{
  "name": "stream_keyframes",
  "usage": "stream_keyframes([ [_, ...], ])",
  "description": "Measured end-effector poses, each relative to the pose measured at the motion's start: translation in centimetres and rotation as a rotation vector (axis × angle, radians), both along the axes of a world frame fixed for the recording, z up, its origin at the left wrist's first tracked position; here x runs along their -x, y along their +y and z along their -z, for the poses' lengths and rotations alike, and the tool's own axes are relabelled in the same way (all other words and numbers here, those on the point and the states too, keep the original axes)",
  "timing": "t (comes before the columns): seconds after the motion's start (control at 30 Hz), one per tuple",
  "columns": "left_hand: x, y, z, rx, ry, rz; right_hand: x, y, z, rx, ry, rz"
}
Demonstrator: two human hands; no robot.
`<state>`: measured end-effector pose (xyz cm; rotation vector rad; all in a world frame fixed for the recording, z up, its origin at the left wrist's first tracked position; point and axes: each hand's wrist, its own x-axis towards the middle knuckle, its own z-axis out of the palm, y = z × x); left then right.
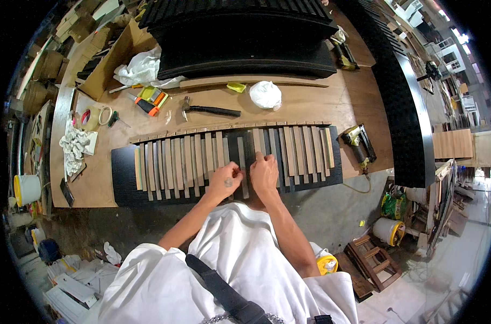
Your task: The person arranges wooden slats onto a black curved base on a workbench. They then apply a white adhesive from a plastic bag onto the slats.
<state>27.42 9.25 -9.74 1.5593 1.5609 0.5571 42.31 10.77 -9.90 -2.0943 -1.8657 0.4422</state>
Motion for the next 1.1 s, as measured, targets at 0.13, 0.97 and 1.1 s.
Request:
stream_keyframes([
  [0.13, -2.1, 1.6, 0.3, -0.106, 0.1, 0.071, -0.7, 0.0, -0.2, -0.034, 0.046, -0.049],
  [0.97, 9.3, -3.9, -4.4, 0.274, -0.307, -0.135, -7.5, -3.7, 0.2, -0.193, 0.048, 0.174],
  [1.1, 8.3, -3.6, -5.0, 0.336, -0.36, -0.15, -7.0, -3.7, -0.7, -0.181, -0.057, 0.092],
])
